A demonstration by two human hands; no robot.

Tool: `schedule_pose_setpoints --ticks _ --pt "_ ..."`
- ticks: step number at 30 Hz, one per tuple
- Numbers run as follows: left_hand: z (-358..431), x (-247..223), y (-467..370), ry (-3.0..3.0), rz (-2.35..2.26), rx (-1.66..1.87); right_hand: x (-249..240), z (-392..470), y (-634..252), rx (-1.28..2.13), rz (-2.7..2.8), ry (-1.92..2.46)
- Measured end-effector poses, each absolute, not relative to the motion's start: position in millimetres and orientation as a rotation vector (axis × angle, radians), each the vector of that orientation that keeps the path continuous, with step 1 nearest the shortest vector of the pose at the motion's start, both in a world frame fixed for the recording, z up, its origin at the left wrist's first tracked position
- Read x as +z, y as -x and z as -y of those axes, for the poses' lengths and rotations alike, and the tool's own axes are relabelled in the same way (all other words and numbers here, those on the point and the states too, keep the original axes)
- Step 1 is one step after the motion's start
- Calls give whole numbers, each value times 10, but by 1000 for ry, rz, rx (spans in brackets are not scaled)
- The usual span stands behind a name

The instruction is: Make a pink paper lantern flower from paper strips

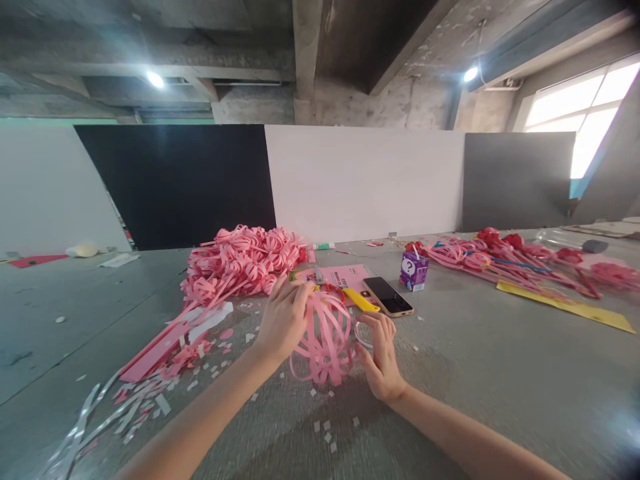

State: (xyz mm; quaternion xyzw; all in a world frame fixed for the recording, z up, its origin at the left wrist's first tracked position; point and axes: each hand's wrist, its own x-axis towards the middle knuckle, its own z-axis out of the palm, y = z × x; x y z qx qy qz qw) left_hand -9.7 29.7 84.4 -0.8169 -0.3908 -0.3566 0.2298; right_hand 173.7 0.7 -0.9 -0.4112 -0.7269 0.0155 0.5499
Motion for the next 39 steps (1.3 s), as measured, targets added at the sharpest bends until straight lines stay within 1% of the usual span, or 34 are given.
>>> schedule_pose_setpoints --ticks 8,11,17,25,32,39 --pt "-321 1176 76 2057 979 -1130 -29 -41 -1743 71 1682 1012" --pt "-339 1241 78 2038 964 -1126 -39 -47 -1742 91 1679 1023" --pt "-328 1240 76 1985 916 -1114 -47 -55 -1733 92 1707 1026" --pt "-285 1293 3 1935 884 -997 -46 -68 -1724 80 1714 1036" --pt "-364 1310 -40 1966 854 -964 -34 -72 -1723 87 1742 1060" --pt "-525 1322 -52 1965 917 -954 -27 -72 -1716 108 1749 1051"
